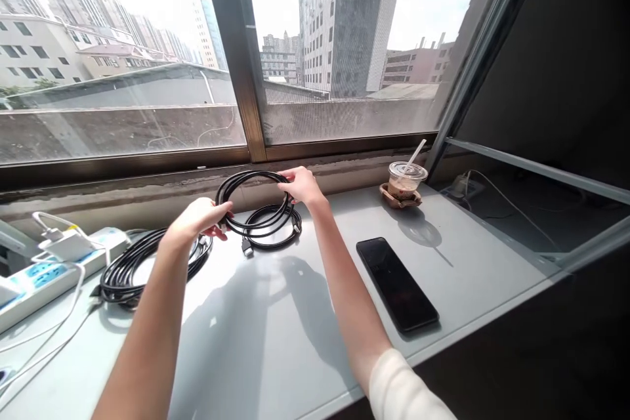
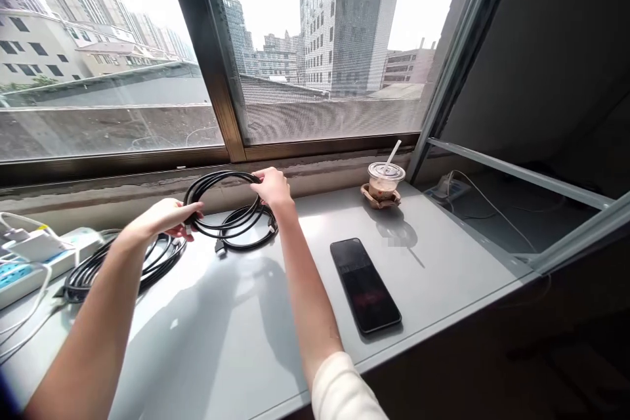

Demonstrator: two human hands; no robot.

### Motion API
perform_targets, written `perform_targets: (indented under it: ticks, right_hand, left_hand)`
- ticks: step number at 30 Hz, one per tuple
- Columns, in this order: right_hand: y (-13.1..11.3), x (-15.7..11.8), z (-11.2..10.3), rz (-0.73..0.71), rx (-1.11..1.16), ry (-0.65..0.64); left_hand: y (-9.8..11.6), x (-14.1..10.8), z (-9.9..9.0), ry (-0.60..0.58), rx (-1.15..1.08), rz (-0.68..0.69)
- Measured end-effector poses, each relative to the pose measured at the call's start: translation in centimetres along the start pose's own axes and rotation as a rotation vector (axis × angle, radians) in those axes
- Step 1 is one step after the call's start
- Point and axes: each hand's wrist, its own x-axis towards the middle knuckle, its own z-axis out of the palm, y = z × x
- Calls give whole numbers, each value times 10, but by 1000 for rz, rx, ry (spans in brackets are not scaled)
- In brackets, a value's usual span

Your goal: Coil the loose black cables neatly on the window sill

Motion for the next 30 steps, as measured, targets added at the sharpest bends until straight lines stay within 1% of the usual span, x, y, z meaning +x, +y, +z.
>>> perform_targets:
  ticks: [2, 3, 6, 9, 14, 17, 21, 23, 26, 28, 30]
  right_hand:
    - [8, 4, 7, 48, -36, -27]
    - [11, 6, 10, 74, -56, -44]
    - [18, 7, 15, 145, -113, -86]
    - [20, 7, 15, 179, -164, -102]
    - [19, 6, 12, 159, -216, -158]
    - [21, 7, 14, 173, -249, -202]
    - [28, 11, 16, 202, -302, -222]
    - [33, 12, 17, 207, -312, -245]
    - [41, 13, 22, 217, -316, -290]
    - [46, 12, 25, 222, -318, -304]
    - [49, 12, 27, 217, -317, -308]
  left_hand:
    - [-3, 4, 6, -153, 90, -113]
    - [-4, 6, 8, -207, 131, -152]
    - [-8, 10, 15, -297, 213, -187]
    - [-7, 7, 16, -330, 243, -167]
    - [-3, 0, 13, -337, 259, -160]
    - [-1, -2, 19, -351, 264, -168]
    - [5, -7, 31, -322, 268, -159]
    - [9, -11, 30, -276, 276, -144]
    - [11, -17, 16, -142, 288, -100]
    - [8, -20, 1, -52, 291, -71]
    - [3, -21, -14, 2, 303, -71]
